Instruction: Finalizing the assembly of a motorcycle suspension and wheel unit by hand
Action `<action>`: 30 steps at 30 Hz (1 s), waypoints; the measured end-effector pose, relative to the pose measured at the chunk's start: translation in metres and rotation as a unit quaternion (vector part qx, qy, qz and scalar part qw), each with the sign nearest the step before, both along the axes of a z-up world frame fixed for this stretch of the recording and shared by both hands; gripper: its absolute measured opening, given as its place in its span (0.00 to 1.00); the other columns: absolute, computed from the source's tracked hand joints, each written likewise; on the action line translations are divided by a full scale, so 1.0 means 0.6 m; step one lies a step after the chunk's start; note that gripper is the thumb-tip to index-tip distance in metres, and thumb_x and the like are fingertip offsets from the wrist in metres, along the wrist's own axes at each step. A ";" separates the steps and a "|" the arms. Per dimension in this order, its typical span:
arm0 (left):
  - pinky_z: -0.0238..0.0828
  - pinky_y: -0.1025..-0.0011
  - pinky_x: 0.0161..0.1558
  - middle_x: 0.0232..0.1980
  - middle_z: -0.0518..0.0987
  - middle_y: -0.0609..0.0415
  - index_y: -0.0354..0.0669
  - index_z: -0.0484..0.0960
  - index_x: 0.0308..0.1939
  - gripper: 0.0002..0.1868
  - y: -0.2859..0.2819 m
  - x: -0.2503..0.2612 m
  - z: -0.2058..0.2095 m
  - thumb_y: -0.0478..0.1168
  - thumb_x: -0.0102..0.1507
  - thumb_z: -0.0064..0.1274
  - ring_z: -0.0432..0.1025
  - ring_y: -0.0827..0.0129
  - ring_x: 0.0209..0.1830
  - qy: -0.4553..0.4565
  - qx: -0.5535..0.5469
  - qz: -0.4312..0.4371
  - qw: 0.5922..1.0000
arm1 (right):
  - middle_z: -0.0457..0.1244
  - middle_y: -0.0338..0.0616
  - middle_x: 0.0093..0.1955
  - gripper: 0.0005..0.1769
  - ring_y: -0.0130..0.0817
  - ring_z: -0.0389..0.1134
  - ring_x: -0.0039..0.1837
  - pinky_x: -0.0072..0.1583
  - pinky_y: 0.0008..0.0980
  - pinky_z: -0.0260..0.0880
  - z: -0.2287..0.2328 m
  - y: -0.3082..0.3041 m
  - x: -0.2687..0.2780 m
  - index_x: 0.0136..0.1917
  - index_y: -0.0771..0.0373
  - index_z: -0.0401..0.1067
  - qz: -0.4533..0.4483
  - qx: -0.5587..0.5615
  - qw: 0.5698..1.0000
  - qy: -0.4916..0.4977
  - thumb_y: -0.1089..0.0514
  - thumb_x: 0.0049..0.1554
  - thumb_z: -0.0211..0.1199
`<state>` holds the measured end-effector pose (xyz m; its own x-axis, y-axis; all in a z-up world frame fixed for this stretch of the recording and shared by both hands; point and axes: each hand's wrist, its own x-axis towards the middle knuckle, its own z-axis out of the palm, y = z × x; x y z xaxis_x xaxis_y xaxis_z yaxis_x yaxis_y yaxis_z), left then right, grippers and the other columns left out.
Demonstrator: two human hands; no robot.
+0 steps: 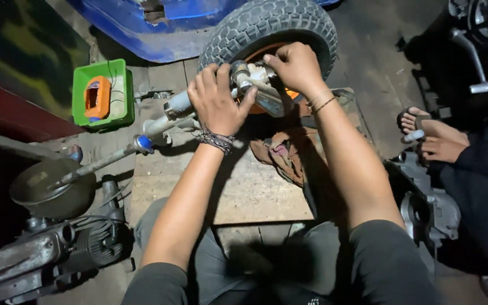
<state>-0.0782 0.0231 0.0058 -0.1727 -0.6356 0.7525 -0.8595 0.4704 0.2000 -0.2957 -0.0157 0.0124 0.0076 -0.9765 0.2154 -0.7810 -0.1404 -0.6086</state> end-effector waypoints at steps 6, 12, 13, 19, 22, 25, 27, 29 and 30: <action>0.57 0.53 0.55 0.49 0.69 0.50 0.47 0.72 0.55 0.41 -0.025 0.001 -0.037 0.78 0.63 0.35 0.68 0.53 0.51 0.045 -0.015 -0.045 0.998 | 0.68 0.54 0.32 0.19 0.64 0.72 0.47 0.48 0.51 0.71 0.024 0.013 -0.015 0.37 0.59 0.78 -0.038 0.048 0.996 0.060 0.44 0.61 0.64; 0.56 0.55 0.55 0.49 0.68 0.52 0.48 0.71 0.55 0.39 -0.016 0.002 -0.026 0.77 0.63 0.36 0.68 0.54 0.51 0.047 -0.008 -0.044 0.998 | 0.69 0.52 0.33 0.19 0.61 0.73 0.48 0.48 0.51 0.71 -0.030 -0.017 -0.036 0.36 0.57 0.80 -0.031 0.089 0.991 0.096 0.42 0.60 0.66; 0.56 0.55 0.55 0.49 0.68 0.52 0.48 0.71 0.55 0.39 -0.013 -0.001 -0.017 0.77 0.63 0.36 0.68 0.54 0.51 0.045 -0.007 -0.044 0.998 | 0.69 0.52 0.33 0.19 0.61 0.73 0.48 0.48 0.51 0.71 -0.005 -0.009 -0.034 0.36 0.57 0.80 -0.031 0.090 0.991 0.094 0.42 0.60 0.66; 0.59 0.53 0.53 0.52 0.71 0.48 0.48 0.72 0.54 0.34 0.001 -0.006 0.000 0.71 0.66 0.34 0.68 0.53 0.51 0.023 0.007 -0.014 1.000 | 0.43 0.30 0.27 0.33 0.21 0.42 0.34 0.40 0.30 0.45 0.008 -0.006 -0.036 0.27 0.53 0.52 0.083 0.091 0.985 -0.123 0.50 0.68 0.65; 0.61 0.56 0.53 0.51 0.73 0.47 0.46 0.73 0.53 0.32 -0.005 -0.006 0.010 0.69 0.67 0.36 0.69 0.53 0.50 0.019 -0.029 -0.017 0.999 | 0.51 0.41 0.23 0.37 0.37 0.52 0.29 0.36 0.41 0.51 0.010 -0.024 -0.049 0.24 0.55 0.60 -0.044 0.057 0.989 0.131 0.38 0.66 0.69; 0.61 0.56 0.52 0.51 0.72 0.47 0.46 0.72 0.53 0.32 0.000 -0.005 0.005 0.70 0.67 0.35 0.69 0.54 0.50 0.028 -0.021 -0.011 0.999 | 0.38 0.34 0.24 0.40 0.25 0.41 0.29 0.38 0.33 0.44 0.025 -0.009 -0.035 0.25 0.53 0.45 0.011 0.060 0.998 -0.015 0.49 0.68 0.68; 0.60 0.56 0.52 0.51 0.72 0.47 0.46 0.71 0.54 0.33 0.001 -0.002 0.002 0.70 0.66 0.35 0.69 0.54 0.51 0.021 -0.006 -0.010 1.000 | 0.40 0.37 0.21 0.41 0.31 0.40 0.27 0.36 0.38 0.38 0.000 -0.017 -0.018 0.21 0.54 0.46 0.004 0.128 0.990 0.056 0.44 0.66 0.67; 0.60 0.56 0.52 0.52 0.72 0.47 0.47 0.72 0.55 0.33 0.005 -0.002 0.002 0.70 0.66 0.36 0.69 0.53 0.52 0.017 -0.001 -0.016 1.000 | 0.55 0.44 0.29 0.32 0.43 0.55 0.35 0.39 0.44 0.54 -0.023 -0.029 -0.053 0.27 0.57 0.62 -0.026 0.140 0.980 0.142 0.38 0.64 0.66; 0.61 0.55 0.53 0.53 0.72 0.47 0.47 0.72 0.55 0.32 0.004 0.002 0.003 0.70 0.66 0.38 0.69 0.53 0.53 0.014 0.002 -0.021 1.000 | 0.69 0.52 0.37 0.31 0.55 0.71 0.43 0.42 0.51 0.69 -0.034 -0.039 -0.065 0.34 0.61 0.77 -0.055 0.149 0.961 0.228 0.32 0.62 0.66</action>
